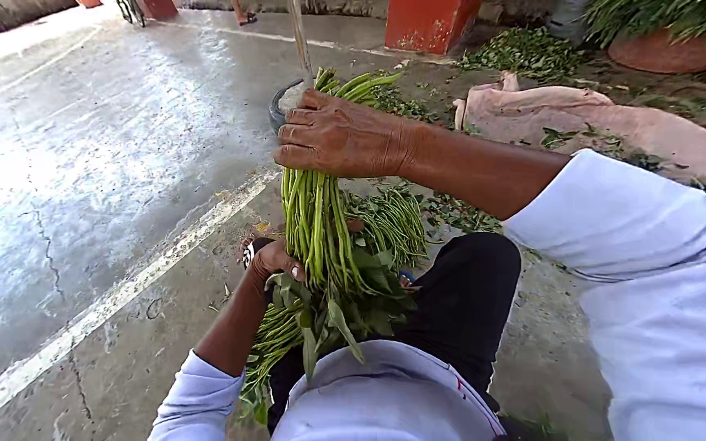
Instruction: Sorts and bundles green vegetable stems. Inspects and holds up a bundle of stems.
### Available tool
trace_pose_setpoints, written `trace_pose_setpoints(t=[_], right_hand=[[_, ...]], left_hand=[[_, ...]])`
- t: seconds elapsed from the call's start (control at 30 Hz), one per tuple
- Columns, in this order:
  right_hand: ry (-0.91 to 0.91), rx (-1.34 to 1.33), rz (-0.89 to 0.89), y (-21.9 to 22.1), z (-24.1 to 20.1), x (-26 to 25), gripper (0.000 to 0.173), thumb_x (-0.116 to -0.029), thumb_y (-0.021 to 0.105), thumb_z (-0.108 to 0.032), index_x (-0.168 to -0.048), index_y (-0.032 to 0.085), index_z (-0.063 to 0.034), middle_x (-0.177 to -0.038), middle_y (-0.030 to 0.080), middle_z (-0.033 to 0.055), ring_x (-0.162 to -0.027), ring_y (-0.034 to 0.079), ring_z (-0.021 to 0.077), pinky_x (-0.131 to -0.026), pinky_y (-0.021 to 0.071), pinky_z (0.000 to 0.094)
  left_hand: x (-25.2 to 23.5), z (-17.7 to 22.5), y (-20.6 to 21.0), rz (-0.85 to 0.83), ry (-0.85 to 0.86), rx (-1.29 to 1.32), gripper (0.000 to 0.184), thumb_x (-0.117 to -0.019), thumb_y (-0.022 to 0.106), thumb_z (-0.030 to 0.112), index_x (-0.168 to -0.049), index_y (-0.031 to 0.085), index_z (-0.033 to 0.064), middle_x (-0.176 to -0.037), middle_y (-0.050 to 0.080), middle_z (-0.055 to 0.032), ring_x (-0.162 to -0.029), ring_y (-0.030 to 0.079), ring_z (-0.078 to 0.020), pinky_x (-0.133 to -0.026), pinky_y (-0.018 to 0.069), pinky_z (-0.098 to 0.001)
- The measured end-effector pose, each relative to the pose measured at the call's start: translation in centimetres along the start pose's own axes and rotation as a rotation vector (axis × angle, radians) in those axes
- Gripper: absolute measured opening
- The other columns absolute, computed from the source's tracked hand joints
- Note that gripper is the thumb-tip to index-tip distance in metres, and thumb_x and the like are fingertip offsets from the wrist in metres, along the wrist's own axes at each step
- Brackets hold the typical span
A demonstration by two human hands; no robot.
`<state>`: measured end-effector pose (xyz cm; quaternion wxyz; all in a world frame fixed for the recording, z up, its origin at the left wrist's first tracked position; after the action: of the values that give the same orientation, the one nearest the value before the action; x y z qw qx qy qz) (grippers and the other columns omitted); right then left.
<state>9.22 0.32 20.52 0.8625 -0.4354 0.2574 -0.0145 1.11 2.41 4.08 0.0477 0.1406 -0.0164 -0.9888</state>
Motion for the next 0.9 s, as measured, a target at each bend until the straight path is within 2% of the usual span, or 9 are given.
trace_pose_setpoints(t=[0.17,0.27,0.33,0.4,0.47,0.53,0.6,0.77,0.9], right_hand=[[0.022,-0.025,0.155,-0.2,0.6,-1.0,0.027,-0.1040,0.042,0.003,-0.113,0.067,-0.0002,-0.102,0.070,0.0180,-0.103,0.066,0.0347,-0.092,0.0470,0.0471],[0.050,0.010,0.190,0.6,1.2,-0.5,0.025,-0.1054,0.043,0.001,-0.114,0.066,0.0005,-0.101,0.070,0.0193,-0.101,0.066,0.0356,-0.093,0.0474,0.0480],[0.104,0.038,0.176,2.4,1.1,0.3,0.024,-0.1049,0.044,0.001,-0.115,0.065,0.0006,-0.099,0.068,0.0204,-0.097,0.066,0.0367,-0.091,0.0474,0.0492],[0.218,0.064,0.138,5.8,0.2,1.1,0.021,-0.1032,0.047,0.002,-0.116,0.063,0.0015,-0.098,0.068,0.0220,-0.094,0.066,0.0392,-0.088,0.0492,0.0513],[0.432,-0.024,0.048,10.7,-1.8,1.5,0.023,-0.0971,0.055,0.004,-0.119,0.063,0.0040,-0.107,0.069,0.0259,-0.100,0.068,0.0441,-0.087,0.0516,0.0564],[0.682,-0.218,-0.034,16.0,-4.7,1.4,0.029,-0.0932,0.060,0.005,-0.123,0.062,0.0067,-0.118,0.069,0.0282,-0.110,0.067,0.0470,-0.093,0.0511,0.0614],[0.834,-0.318,-0.091,20.3,-8.3,1.4,0.035,-0.0882,0.064,0.007,-0.123,0.061,0.0079,-0.114,0.067,0.0270,-0.109,0.067,0.0450,-0.091,0.0516,0.0596],[0.843,-0.417,-0.341,24.2,-16.1,3.8,0.033,-0.0948,0.058,0.005,-0.128,0.057,0.0096,-0.117,0.064,0.0293,-0.109,0.065,0.0471,-0.089,0.0517,0.0609],[0.759,-0.391,-0.350,23.8,-18.7,6.0,0.027,-0.0918,0.062,0.007,-0.119,0.060,0.0082,-0.107,0.066,0.0283,-0.099,0.068,0.0468,-0.080,0.0534,0.0593]], left_hand=[[-0.5,3.1,3.2,-0.037,0.068,0.138,0.064,-0.0766,0.084,0.052,-0.125,0.071,0.0132,-0.137,0.066,-0.0059,-0.121,0.065,-0.0169,-0.100,0.0549,-0.0310],[0.8,3.2,1.8,-0.076,0.014,0.116,0.046,-0.0842,0.079,0.051,-0.115,0.073,0.0172,-0.113,0.075,0.0001,-0.105,0.071,-0.0137,-0.092,0.0587,-0.0328],[2.7,4.5,-0.3,0.046,-0.295,-0.051,0.034,-0.0797,0.083,0.033,-0.109,0.073,0.0203,-0.098,0.078,0.0056,-0.089,0.074,-0.0054,-0.081,0.0620,-0.0256],[5.1,6.1,-4.2,0.180,-0.725,-0.450,0.035,-0.0802,0.082,0.010,-0.112,0.067,0.0060,-0.092,0.075,-0.0046,-0.082,0.072,-0.0113,-0.078,0.0613,-0.0298],[6.8,7.6,-7.2,0.156,-1.143,-0.948,0.042,-0.0849,0.084,0.020,-0.116,0.066,-0.0014,-0.094,0.070,-0.0133,-0.084,0.068,-0.0231,-0.081,0.0564,-0.0449],[7.9,8.0,-8.9,0.034,-1.484,-1.323,0.039,-0.0837,0.085,0.031,-0.102,0.071,0.0001,-0.088,0.068,-0.0173,-0.084,0.067,-0.0338,-0.077,0.0514,-0.0588],[9.1,6.6,-9.3,-0.115,-1.672,-1.508,0.033,-0.0830,0.083,0.033,-0.090,0.070,0.0038,-0.086,0.066,-0.0164,-0.087,0.066,-0.0360,-0.074,0.0498,-0.0599],[13.1,-1.8,-6.8,-0.314,-1.644,-1.467,0.028,-0.0812,0.084,0.024,-0.097,0.072,0.0028,-0.101,0.069,-0.0158,-0.102,0.064,-0.0357,-0.101,0.0417,-0.0604],[15.3,-6.3,-4.4,-0.343,-1.613,-1.257,0.033,-0.0871,0.081,0.027,-0.100,0.069,-0.0011,-0.100,0.068,-0.0182,-0.099,0.065,-0.0368,-0.091,0.0464,-0.0605]])
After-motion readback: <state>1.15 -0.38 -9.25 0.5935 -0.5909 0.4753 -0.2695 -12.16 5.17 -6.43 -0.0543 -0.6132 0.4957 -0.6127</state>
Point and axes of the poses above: each hand's wrist, its own x-axis away from the middle knuckle, its own y-axis out of the palm, z = x × y, the point moved 8 cm from there along -x, towards the middle knuckle
